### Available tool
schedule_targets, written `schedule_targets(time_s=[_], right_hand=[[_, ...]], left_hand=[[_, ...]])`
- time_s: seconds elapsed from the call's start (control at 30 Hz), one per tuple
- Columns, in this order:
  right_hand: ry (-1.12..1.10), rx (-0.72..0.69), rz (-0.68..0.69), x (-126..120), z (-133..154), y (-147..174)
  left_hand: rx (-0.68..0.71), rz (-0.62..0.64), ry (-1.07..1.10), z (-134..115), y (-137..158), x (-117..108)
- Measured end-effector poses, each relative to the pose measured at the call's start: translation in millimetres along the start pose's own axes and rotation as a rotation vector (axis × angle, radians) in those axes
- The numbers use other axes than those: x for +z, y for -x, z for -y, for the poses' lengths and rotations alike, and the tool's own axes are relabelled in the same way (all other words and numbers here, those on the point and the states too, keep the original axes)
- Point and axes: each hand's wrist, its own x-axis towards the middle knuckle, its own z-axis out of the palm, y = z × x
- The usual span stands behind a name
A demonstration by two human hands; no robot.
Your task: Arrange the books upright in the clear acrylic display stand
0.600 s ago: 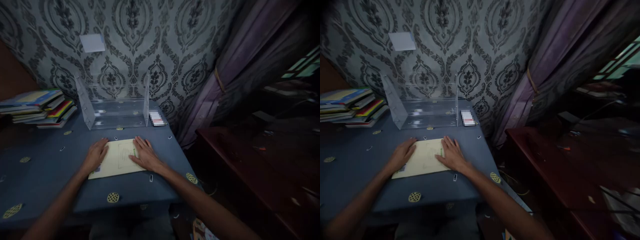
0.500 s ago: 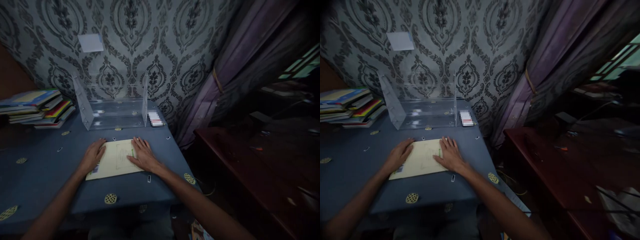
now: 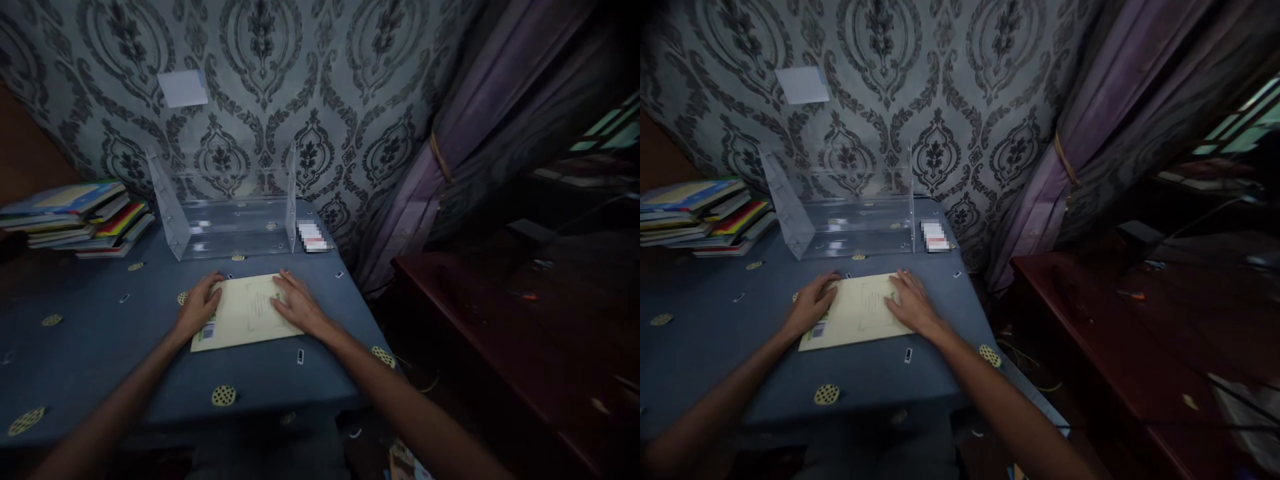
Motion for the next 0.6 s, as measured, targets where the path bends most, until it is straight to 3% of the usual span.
schedule_targets(time_s=[0.13,0.27,0.4,0.5,0.6], right_hand=[[0.026,0.025,-0.123,-2,-16,-4],[0.154,-0.003,-0.188,-6,-13,-6],[0.209,-0.152,-0.131,-8,7,-13],[0.236,-0.24,-0.038,-5,19,-19],[0.226,-0.245,-0.036,-3,20,-22]], left_hand=[[0.112,0.081,-0.114,-18,-7,9],[0.261,0.092,-0.361,-39,-7,10],[0.421,0.224,-0.399,-60,-6,15],[0.446,0.251,-0.38,-65,-8,18],[0.428,0.233,-0.412,-59,-11,12]])
